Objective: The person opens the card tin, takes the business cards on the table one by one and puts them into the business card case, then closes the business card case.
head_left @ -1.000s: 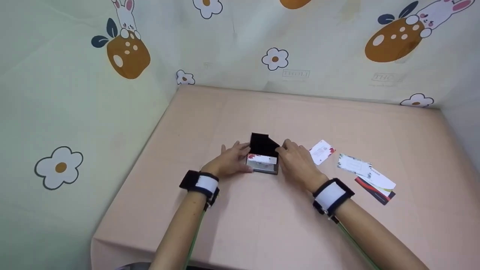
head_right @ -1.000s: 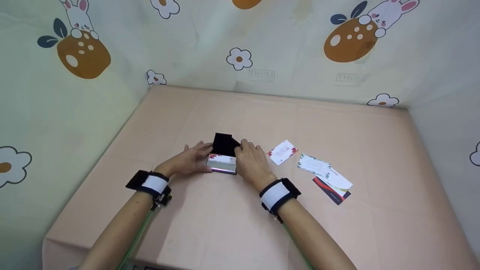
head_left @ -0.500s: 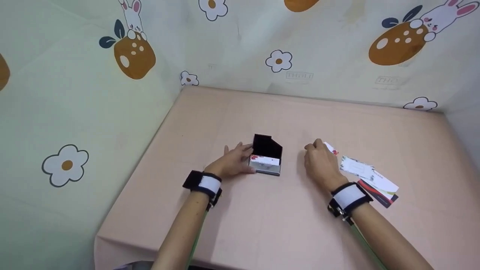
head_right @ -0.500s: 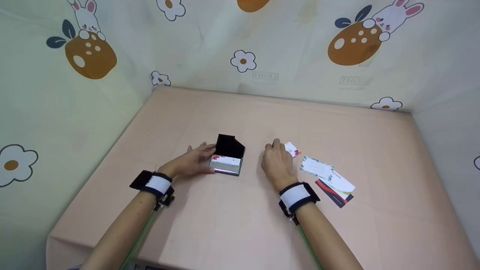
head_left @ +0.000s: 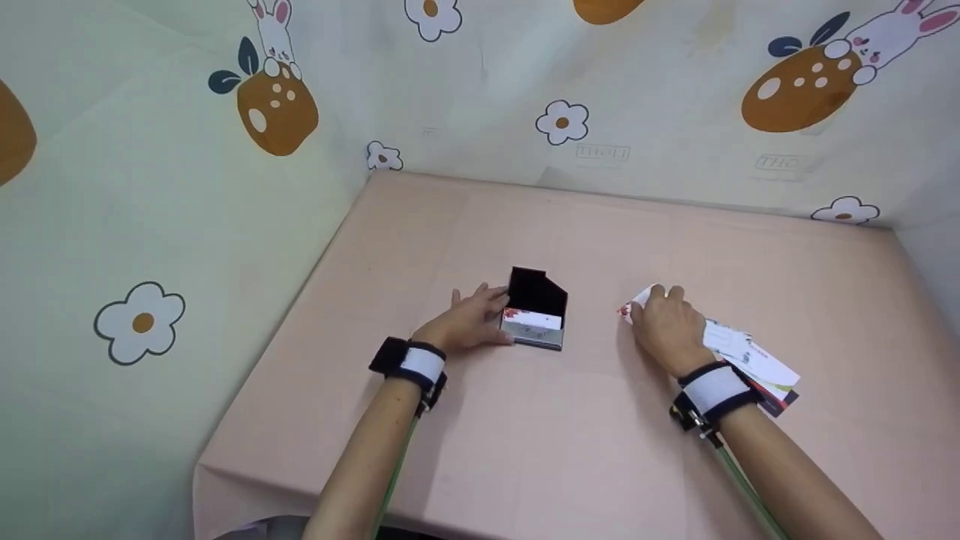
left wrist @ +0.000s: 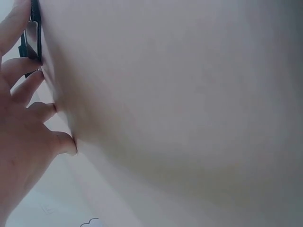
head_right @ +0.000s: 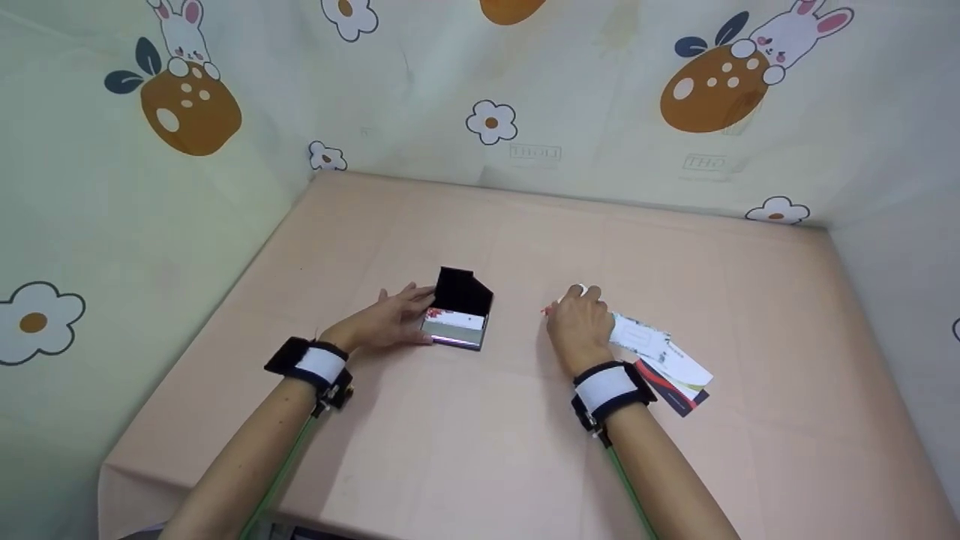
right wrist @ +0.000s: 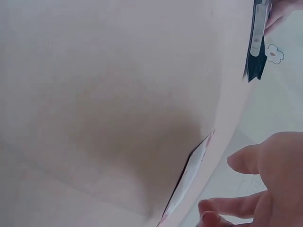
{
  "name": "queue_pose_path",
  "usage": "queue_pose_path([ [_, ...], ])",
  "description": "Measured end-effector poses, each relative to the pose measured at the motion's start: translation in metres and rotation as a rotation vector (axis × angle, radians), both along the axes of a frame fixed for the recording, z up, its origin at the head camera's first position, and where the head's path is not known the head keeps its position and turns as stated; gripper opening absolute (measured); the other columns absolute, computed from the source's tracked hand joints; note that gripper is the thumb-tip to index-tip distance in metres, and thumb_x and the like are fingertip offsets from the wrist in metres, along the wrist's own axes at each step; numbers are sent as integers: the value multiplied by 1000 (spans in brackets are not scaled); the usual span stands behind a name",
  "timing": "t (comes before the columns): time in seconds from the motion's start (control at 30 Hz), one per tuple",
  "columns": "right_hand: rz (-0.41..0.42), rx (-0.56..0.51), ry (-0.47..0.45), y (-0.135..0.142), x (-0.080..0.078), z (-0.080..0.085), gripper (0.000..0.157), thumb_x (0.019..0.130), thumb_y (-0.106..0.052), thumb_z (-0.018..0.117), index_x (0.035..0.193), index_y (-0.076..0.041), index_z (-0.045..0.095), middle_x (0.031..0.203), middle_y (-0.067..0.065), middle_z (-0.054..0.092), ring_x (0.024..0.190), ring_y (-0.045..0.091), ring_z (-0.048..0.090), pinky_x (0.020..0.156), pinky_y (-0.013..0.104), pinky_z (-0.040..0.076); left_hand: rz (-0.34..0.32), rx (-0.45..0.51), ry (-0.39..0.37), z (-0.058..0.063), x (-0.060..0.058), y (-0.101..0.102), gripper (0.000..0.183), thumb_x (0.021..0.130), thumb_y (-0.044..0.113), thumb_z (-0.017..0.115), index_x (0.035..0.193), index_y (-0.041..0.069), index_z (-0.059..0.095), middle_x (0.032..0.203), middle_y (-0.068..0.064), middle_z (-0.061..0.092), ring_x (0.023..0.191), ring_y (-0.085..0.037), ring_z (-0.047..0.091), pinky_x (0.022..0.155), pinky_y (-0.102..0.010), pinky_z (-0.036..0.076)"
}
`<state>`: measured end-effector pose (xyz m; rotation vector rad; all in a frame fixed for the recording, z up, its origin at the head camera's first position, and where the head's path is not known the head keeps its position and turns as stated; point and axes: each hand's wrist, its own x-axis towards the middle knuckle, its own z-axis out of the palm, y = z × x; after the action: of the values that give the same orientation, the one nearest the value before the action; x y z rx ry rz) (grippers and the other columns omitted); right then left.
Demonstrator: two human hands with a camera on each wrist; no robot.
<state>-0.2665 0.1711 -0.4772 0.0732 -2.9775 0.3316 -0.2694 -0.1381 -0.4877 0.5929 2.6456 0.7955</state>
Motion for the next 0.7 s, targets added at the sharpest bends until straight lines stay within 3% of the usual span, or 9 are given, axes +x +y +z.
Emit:
queue_pose_path([
  [0.2, -19, -5, -96, 4, 0, 3, 45, 93, -28, 44, 102, 16, 47, 89, 31, 47, 71, 46, 55, 57, 53, 45, 7, 4, -13, 1, 1, 1, 76, 82, 40, 65, 143, 14, 28, 154, -3, 19, 143, -32, 3, 111, -61, -7],
  [0.37, -69, -2, -232, 4, -2, 9, 63, 93, -41, 42, 110, 19, 42, 94, 32, 48, 81, 43, 53, 63, 49, 45, 1, -3, -5, 4, -2, 3, 77, 82, 40, 64, 143, 12, 28, 154, -4, 18, 143, -32, 4, 110, -61, -7],
  [0.5, -96, 37, -344, -1, -3, 12, 73, 92, -53, 37, 100, 17, 53, 90, 31, 54, 78, 36, 52, 56, 38, 42, -1, -9, -17, 5, -1, 1, 77, 82, 39, 65, 143, 12, 28, 154, -5, 19, 143, -32, 4, 110, -62, -6],
  [0.6, -80, 86, -367, -7, -4, 12, 76, 90, -58, 35, 89, 14, 61, 85, 28, 55, 73, 32, 50, 51, 33, 38, 3, 4, -21, 4, 1, -1, 76, 82, 38, 65, 143, 11, 29, 154, -5, 19, 143, -33, 4, 110, -62, -7],
  [0.7, -56, 123, -356, -10, -4, 9, 79, 90, -59, 37, 90, 17, 60, 85, 29, 52, 74, 33, 49, 51, 34, 38, 5, 9, -23, 1, 1, -1, 76, 82, 38, 65, 143, 12, 29, 154, -4, 18, 143, -32, 4, 110, -62, -7],
])
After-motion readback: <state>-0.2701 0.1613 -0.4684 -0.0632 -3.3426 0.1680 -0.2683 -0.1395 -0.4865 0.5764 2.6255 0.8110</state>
